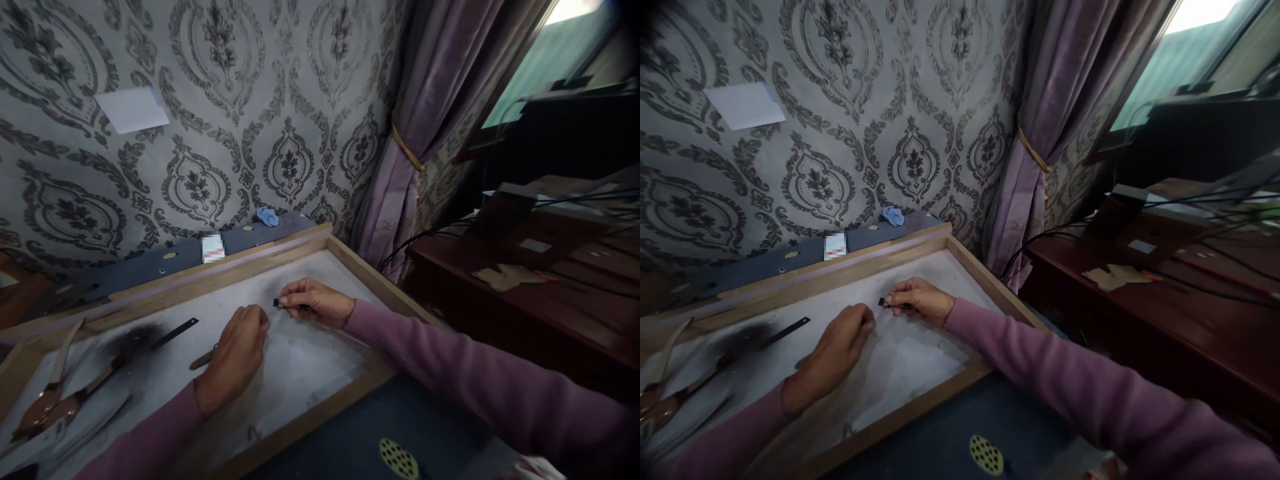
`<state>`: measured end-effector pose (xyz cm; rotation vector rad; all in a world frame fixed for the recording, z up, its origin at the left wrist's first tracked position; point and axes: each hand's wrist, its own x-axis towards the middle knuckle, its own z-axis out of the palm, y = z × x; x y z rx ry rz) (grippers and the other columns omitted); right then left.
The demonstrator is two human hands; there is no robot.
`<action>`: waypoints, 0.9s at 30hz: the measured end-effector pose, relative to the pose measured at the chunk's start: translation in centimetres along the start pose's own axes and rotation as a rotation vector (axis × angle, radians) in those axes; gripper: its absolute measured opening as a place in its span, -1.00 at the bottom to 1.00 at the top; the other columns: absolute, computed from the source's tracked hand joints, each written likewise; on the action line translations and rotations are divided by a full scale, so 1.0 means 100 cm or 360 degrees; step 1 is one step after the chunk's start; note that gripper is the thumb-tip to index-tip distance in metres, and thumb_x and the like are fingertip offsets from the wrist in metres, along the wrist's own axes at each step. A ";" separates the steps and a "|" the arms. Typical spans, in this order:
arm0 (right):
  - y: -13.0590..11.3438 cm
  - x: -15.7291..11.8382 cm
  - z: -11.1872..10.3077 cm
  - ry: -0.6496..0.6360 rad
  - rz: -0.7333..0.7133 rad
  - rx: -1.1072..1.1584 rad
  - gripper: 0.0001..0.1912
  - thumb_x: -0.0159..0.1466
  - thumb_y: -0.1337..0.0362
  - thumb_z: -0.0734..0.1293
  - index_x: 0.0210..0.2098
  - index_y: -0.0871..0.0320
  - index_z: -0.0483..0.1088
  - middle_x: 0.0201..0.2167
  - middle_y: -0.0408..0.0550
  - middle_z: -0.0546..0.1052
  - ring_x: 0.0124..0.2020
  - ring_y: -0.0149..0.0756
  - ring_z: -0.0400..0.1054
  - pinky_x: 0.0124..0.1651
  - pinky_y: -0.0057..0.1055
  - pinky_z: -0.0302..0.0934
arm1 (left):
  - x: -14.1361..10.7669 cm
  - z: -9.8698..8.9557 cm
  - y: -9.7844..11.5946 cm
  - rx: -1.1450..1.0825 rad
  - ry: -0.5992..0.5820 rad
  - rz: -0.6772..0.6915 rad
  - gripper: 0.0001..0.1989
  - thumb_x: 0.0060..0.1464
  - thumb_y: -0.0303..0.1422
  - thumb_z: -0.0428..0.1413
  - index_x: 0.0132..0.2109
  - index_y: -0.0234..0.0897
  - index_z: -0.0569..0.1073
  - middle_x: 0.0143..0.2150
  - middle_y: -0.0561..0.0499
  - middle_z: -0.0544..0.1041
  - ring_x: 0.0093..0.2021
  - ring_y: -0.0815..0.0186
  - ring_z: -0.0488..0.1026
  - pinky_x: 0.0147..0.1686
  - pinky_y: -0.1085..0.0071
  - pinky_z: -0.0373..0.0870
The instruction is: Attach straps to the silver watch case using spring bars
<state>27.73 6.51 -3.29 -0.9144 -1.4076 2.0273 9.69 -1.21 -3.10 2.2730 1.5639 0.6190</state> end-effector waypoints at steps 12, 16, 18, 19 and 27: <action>0.000 -0.003 0.004 -0.0028 0.0004 0.0080 -0.76 -0.01 0.20 0.43 -0.48 0.23 0.37 -0.72 -0.26 0.35 -0.75 -0.60 -0.10 -0.68 -0.51 -0.44 | 0.008 0.000 0.007 -0.1325 0.0086 -0.0453 -0.84 0.07 -0.29 0.03 -0.41 -0.25 0.27 -0.55 0.16 0.22 -0.53 0.40 0.17 -0.50 0.46 0.10; 0.000 -0.003 0.006 -0.0032 0.0005 0.0085 -0.76 -0.02 0.20 0.43 -0.49 0.23 0.36 -0.72 -0.26 0.35 -0.75 -0.60 -0.10 -0.68 -0.50 -0.44 | 0.010 0.000 0.007 -0.1473 0.0153 -0.0461 -0.89 0.03 -0.33 0.06 -0.35 -0.25 0.28 -0.53 0.18 0.24 -0.53 0.43 0.18 -0.49 0.48 0.12; 0.000 -0.003 0.006 -0.0029 0.0004 0.0085 -0.76 -0.01 0.20 0.44 -0.49 0.23 0.35 -0.72 -0.26 0.35 -0.74 -0.60 -0.08 -0.67 -0.51 -0.43 | 0.010 0.000 0.007 -0.1530 0.0186 -0.0467 -0.88 0.02 -0.33 0.07 -0.30 -0.24 0.27 -0.51 0.18 0.26 -0.52 0.43 0.20 -0.48 0.48 0.13; 0.000 -0.003 0.007 -0.0027 0.0005 0.0085 -0.76 -0.01 0.20 0.44 -0.50 0.23 0.35 -0.72 -0.26 0.35 -0.74 -0.60 -0.08 -0.67 -0.51 -0.43 | 0.010 0.001 0.007 -0.1548 0.0201 -0.0471 -0.87 0.01 -0.33 0.07 -0.29 -0.24 0.27 -0.51 0.18 0.27 -0.52 0.43 0.21 -0.48 0.48 0.13; -0.001 -0.003 0.007 -0.0024 0.0001 0.0091 -0.72 -0.05 0.18 0.46 -0.51 0.22 0.34 -0.73 -0.27 0.35 -0.75 -0.61 -0.08 -0.68 -0.50 -0.44 | 0.010 0.001 0.009 -0.1655 0.0234 -0.0500 -0.85 0.02 -0.34 0.10 -0.28 -0.26 0.28 -0.50 0.17 0.31 -0.50 0.43 0.20 -0.47 0.48 0.11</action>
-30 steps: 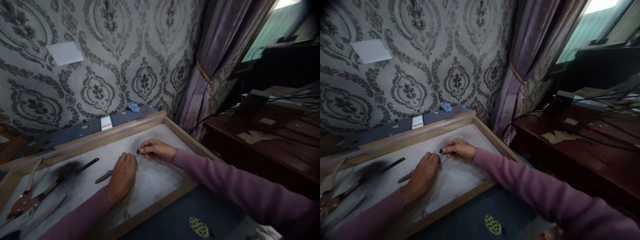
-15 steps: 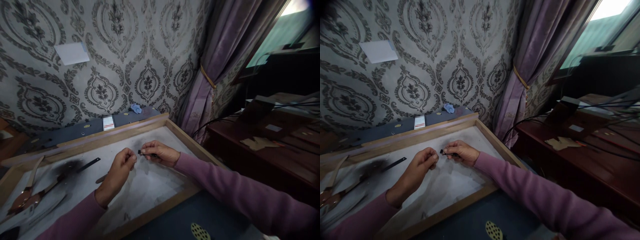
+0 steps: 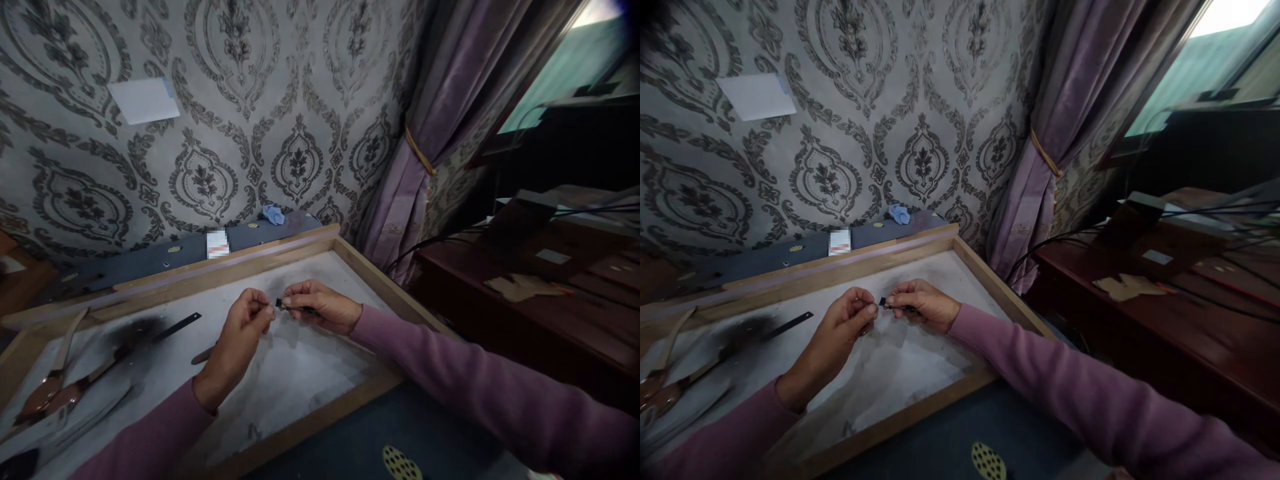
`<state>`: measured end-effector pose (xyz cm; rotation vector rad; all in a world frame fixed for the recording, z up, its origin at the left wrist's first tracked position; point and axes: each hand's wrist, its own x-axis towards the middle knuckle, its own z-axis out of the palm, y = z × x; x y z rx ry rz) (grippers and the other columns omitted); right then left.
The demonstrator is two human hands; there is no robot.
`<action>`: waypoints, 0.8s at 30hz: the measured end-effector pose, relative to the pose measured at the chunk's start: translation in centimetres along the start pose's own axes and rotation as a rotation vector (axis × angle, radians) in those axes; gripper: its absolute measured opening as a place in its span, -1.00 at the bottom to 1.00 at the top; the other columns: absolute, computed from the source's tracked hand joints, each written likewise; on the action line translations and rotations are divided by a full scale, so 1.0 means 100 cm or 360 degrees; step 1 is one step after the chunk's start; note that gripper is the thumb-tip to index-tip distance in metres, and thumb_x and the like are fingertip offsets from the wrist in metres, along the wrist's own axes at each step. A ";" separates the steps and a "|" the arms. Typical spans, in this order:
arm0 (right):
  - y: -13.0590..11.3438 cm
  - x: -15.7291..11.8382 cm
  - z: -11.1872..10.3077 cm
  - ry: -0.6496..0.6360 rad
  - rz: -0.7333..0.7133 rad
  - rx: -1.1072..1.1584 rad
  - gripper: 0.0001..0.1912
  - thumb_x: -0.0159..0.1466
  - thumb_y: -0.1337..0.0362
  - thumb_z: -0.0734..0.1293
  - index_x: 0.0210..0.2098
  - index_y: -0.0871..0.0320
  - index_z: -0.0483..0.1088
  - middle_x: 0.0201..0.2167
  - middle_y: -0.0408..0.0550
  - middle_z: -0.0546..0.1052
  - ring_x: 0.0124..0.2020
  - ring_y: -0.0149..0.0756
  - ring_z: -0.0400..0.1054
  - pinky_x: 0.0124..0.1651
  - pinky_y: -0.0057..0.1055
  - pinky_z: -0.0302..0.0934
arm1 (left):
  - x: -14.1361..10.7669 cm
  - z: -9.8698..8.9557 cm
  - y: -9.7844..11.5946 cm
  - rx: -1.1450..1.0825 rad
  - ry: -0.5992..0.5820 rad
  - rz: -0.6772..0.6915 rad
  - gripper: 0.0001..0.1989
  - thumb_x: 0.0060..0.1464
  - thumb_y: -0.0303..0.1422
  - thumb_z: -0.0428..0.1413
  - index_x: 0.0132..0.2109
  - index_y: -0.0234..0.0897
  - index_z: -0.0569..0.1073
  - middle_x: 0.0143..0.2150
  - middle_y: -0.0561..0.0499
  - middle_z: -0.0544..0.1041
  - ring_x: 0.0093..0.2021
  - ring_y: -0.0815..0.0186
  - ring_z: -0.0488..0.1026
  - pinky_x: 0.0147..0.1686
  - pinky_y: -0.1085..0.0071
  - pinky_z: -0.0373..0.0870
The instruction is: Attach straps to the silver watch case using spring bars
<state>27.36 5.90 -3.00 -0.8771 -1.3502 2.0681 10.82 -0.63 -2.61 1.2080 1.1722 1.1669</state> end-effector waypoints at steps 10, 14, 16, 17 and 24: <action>0.000 0.001 0.000 0.0015 -0.0025 0.0012 -0.73 -0.04 0.18 0.46 -0.50 0.23 0.36 -0.72 -0.26 0.36 -0.75 -0.61 -0.08 -0.68 -0.50 -0.43 | -0.001 0.002 0.003 0.0000 0.0013 0.0021 -0.89 0.03 -0.37 0.09 -0.29 -0.27 0.29 -0.50 0.17 0.32 -0.50 0.44 0.19 -0.46 0.47 0.10; 0.000 0.001 0.000 0.0013 -0.0029 0.0014 -0.74 -0.02 0.19 0.45 -0.50 0.23 0.36 -0.72 -0.26 0.35 -0.75 -0.61 -0.08 -0.68 -0.50 -0.43 | -0.001 0.001 0.001 0.0018 0.0013 0.0053 -0.90 0.06 -0.37 0.08 -0.27 -0.26 0.30 -0.49 0.17 0.33 -0.49 0.44 0.19 -0.47 0.47 0.10; 0.000 0.000 0.000 0.0016 -0.0024 0.0015 -0.75 -0.02 0.20 0.45 -0.49 0.23 0.36 -0.72 -0.26 0.36 -0.75 -0.61 -0.08 -0.68 -0.50 -0.44 | -0.001 0.001 0.001 0.0007 0.0020 0.0051 -0.89 0.05 -0.37 0.09 -0.27 -0.26 0.30 -0.50 0.17 0.33 -0.50 0.44 0.20 -0.48 0.48 0.10; -0.001 0.000 0.000 0.0019 -0.0018 0.0016 -0.75 -0.03 0.20 0.45 -0.49 0.23 0.36 -0.72 -0.26 0.36 -0.75 -0.61 -0.08 -0.68 -0.50 -0.44 | 0.000 0.001 0.001 -0.0003 0.0026 0.0044 -0.89 0.04 -0.38 0.10 -0.28 -0.26 0.30 -0.50 0.17 0.33 -0.51 0.45 0.19 -0.48 0.48 0.10; -0.001 0.000 0.002 0.0037 -0.0013 0.0022 -0.75 -0.03 0.21 0.45 -0.49 0.23 0.36 -0.72 -0.26 0.36 -0.74 -0.61 -0.07 -0.67 -0.50 -0.43 | 0.001 0.002 0.001 -0.0023 0.0046 0.0036 -0.87 0.01 -0.37 0.12 -0.30 -0.27 0.31 -0.50 0.16 0.34 -0.51 0.45 0.20 -0.49 0.49 0.10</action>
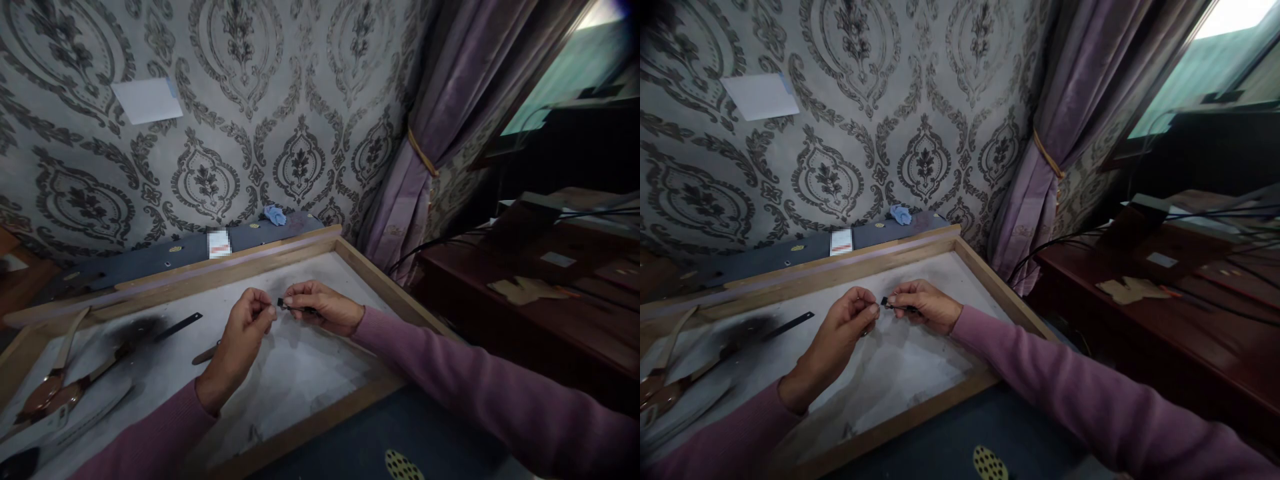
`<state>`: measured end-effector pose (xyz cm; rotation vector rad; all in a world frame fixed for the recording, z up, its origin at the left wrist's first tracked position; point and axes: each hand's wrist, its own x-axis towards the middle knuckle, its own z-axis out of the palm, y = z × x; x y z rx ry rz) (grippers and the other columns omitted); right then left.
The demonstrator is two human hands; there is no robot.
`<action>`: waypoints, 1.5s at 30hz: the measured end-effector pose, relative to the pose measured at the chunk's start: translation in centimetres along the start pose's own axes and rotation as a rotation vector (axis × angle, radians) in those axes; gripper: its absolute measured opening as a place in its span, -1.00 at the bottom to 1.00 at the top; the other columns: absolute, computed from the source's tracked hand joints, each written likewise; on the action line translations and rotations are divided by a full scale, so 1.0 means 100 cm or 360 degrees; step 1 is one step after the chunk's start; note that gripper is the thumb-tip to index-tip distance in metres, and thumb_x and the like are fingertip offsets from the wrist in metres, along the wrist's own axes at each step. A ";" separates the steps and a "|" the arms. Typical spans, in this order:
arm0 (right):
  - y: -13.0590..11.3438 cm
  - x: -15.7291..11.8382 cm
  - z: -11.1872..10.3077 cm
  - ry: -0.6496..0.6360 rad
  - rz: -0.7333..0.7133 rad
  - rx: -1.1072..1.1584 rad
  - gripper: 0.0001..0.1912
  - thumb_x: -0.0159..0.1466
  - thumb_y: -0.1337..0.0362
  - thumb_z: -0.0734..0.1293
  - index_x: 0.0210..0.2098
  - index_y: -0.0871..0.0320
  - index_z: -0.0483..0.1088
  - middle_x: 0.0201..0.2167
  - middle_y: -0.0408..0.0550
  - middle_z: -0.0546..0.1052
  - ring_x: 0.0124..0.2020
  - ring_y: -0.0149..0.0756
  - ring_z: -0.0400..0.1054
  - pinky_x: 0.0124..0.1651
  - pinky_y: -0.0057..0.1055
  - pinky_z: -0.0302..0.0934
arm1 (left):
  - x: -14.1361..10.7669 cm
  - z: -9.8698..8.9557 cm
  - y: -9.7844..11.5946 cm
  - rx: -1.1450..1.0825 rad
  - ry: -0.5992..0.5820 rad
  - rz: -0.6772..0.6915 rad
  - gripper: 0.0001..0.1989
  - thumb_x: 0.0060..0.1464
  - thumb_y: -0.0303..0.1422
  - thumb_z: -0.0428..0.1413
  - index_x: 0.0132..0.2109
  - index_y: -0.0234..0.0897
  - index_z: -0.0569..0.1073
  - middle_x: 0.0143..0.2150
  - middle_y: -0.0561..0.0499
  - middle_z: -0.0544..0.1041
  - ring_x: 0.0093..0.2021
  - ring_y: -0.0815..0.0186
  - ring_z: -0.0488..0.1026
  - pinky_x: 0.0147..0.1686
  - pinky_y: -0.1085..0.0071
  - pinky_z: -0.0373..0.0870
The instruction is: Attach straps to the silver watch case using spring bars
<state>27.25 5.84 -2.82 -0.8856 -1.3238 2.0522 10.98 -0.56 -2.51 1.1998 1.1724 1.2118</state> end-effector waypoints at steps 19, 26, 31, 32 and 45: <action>0.001 0.001 -0.001 -0.0001 0.0005 0.0005 -0.73 -0.04 0.19 0.47 -0.49 0.23 0.36 -0.71 -0.26 0.35 -0.74 -0.61 -0.08 -0.67 -0.50 -0.43 | -0.002 0.000 0.000 0.0040 -0.0015 0.0038 -0.90 0.04 -0.37 0.08 -0.29 -0.26 0.29 -0.49 0.17 0.30 -0.49 0.44 0.19 -0.48 0.48 0.10; 0.001 0.001 -0.002 0.0008 -0.0014 -0.0010 -0.73 -0.04 0.17 0.46 -0.49 0.22 0.37 -0.71 -0.26 0.35 -0.74 -0.60 -0.08 -0.68 -0.50 -0.42 | -0.002 0.000 0.001 0.0030 0.0002 0.0026 -0.89 0.03 -0.39 0.10 -0.30 -0.26 0.30 -0.50 0.17 0.32 -0.51 0.44 0.20 -0.48 0.49 0.11; 0.001 0.001 -0.001 -0.0003 -0.0006 -0.0039 -0.72 -0.04 0.16 0.46 -0.49 0.22 0.36 -0.72 -0.27 0.35 -0.74 -0.60 -0.08 -0.68 -0.52 -0.41 | -0.001 0.000 0.002 -0.0006 0.0012 0.0018 -0.88 0.02 -0.38 0.11 -0.29 -0.27 0.31 -0.51 0.17 0.31 -0.53 0.45 0.18 -0.51 0.50 0.10; 0.001 0.001 0.000 -0.0008 -0.0002 -0.0046 -0.71 -0.04 0.16 0.46 -0.50 0.22 0.35 -0.72 -0.26 0.36 -0.74 -0.60 -0.07 -0.68 -0.52 -0.40 | -0.001 0.001 0.002 -0.0015 0.0016 0.0018 -0.88 0.01 -0.38 0.11 -0.30 -0.27 0.31 -0.52 0.18 0.31 -0.53 0.45 0.18 -0.51 0.50 0.09; 0.007 0.003 0.001 -0.0003 -0.0137 -0.0264 -0.71 0.05 0.10 0.42 -0.43 0.21 0.38 -0.74 -0.29 0.33 -0.74 -0.58 -0.03 -0.68 -0.53 -0.28 | 0.001 0.003 -0.005 -0.0214 0.0140 -0.0028 -0.80 -0.05 -0.31 0.20 -0.35 -0.27 0.33 -0.53 0.17 0.34 -0.52 0.44 0.24 -0.47 0.50 0.14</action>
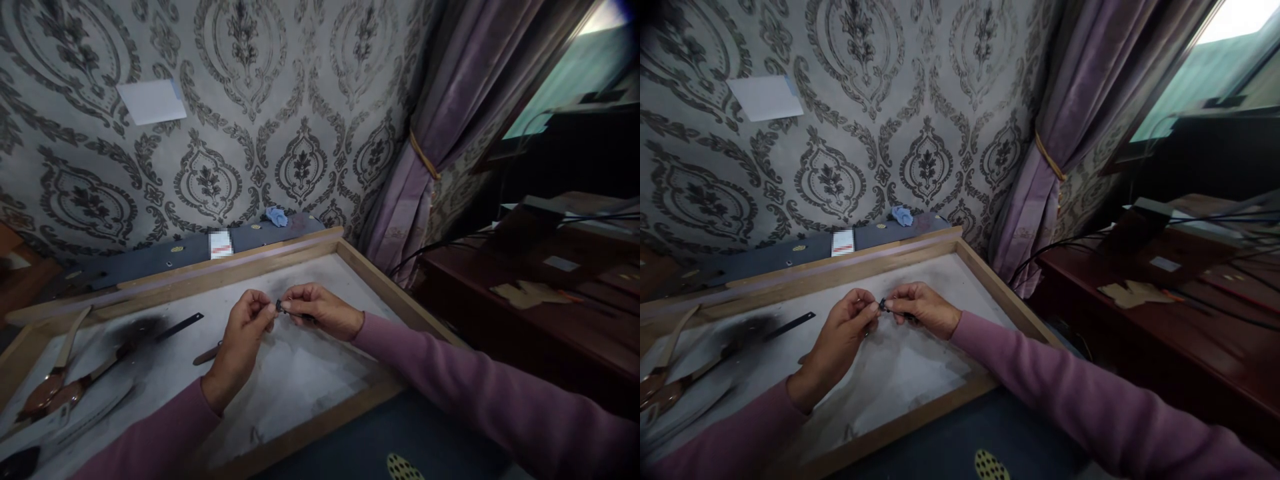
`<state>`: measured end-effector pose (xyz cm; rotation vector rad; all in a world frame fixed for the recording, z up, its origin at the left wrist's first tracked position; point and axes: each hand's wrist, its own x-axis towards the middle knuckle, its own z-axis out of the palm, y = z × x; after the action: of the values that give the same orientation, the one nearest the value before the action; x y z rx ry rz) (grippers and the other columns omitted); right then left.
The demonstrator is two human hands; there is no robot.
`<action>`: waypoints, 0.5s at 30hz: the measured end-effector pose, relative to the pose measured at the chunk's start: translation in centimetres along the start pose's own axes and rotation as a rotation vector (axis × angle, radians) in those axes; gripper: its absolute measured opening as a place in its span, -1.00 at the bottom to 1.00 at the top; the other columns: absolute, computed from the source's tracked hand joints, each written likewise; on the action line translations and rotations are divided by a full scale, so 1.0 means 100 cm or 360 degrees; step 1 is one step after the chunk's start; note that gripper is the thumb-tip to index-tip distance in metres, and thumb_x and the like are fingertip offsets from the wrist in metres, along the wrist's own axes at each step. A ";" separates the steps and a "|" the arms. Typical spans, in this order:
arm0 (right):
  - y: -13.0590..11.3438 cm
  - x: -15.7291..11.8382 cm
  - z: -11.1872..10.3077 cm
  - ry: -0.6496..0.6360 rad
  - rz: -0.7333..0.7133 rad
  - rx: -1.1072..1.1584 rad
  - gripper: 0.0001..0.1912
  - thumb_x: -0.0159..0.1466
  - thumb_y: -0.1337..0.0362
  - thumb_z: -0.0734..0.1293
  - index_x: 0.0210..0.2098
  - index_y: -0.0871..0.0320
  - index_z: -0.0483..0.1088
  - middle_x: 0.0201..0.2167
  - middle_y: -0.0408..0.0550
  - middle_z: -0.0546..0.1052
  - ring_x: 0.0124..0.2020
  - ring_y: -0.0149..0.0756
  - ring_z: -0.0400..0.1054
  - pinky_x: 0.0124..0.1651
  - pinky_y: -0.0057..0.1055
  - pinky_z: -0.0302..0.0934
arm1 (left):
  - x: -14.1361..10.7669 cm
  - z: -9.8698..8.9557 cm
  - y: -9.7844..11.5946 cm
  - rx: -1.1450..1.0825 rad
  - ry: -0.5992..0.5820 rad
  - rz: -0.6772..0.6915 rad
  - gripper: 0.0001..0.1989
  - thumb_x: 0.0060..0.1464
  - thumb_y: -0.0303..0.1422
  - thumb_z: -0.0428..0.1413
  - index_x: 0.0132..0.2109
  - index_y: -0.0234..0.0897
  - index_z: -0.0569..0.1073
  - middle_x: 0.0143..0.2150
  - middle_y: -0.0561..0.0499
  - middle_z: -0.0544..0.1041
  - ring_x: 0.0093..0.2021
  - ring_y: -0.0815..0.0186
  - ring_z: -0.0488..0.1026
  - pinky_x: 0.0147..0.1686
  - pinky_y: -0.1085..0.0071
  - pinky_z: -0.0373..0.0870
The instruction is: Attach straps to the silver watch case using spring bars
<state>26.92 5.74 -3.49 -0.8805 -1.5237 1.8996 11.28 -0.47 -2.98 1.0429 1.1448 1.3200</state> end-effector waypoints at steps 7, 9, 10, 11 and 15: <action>0.000 0.000 0.000 0.0036 -0.0027 -0.0051 -0.71 0.04 0.09 0.42 -0.43 0.21 0.38 -0.74 -0.29 0.33 -0.73 -0.57 -0.03 -0.67 -0.54 -0.25 | 0.000 0.000 0.002 -0.0090 -0.0020 -0.0057 -0.78 -0.09 -0.28 0.22 -0.36 -0.27 0.35 -0.49 0.09 0.43 -0.48 0.40 0.28 -0.42 0.48 0.19; -0.002 -0.001 0.000 0.0055 -0.0062 -0.0086 -0.70 0.05 0.09 0.42 -0.43 0.21 0.38 -0.73 -0.29 0.34 -0.73 -0.57 -0.03 -0.67 -0.54 -0.25 | 0.000 -0.001 0.004 -0.0117 -0.0037 -0.0078 -0.77 -0.10 -0.27 0.23 -0.35 -0.27 0.36 -0.48 0.08 0.45 -0.46 0.38 0.30 -0.40 0.47 0.20; -0.002 -0.002 0.001 0.0063 -0.0082 -0.0106 -0.70 0.05 0.09 0.42 -0.43 0.21 0.38 -0.73 -0.29 0.34 -0.73 -0.58 -0.03 -0.67 -0.54 -0.24 | -0.001 -0.002 0.005 -0.0121 -0.0062 -0.0087 -0.76 -0.11 -0.27 0.24 -0.32 -0.27 0.37 -0.47 0.07 0.45 -0.45 0.38 0.31 -0.39 0.46 0.20; -0.003 -0.003 0.001 0.0069 -0.0104 -0.0125 -0.70 0.05 0.09 0.42 -0.42 0.21 0.39 -0.73 -0.29 0.34 -0.73 -0.58 -0.04 -0.66 -0.54 -0.24 | -0.001 -0.003 0.006 -0.0112 -0.0100 -0.0092 -0.75 -0.11 -0.28 0.24 -0.29 -0.27 0.38 -0.46 0.08 0.45 -0.44 0.38 0.31 -0.38 0.46 0.20; -0.006 -0.005 0.002 0.0048 -0.0149 -0.0163 -0.69 0.05 0.09 0.43 -0.41 0.22 0.40 -0.74 -0.29 0.34 -0.72 -0.58 -0.03 -0.66 -0.53 -0.23 | -0.001 -0.009 0.011 0.0041 -0.0321 -0.0036 -0.69 -0.05 -0.33 0.23 -0.12 -0.24 0.41 -0.43 0.09 0.43 -0.41 0.38 0.29 -0.37 0.46 0.17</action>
<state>27.13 5.36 -2.78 -0.8625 -1.6277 1.7476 10.22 -0.67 -2.02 1.1511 1.0210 1.1566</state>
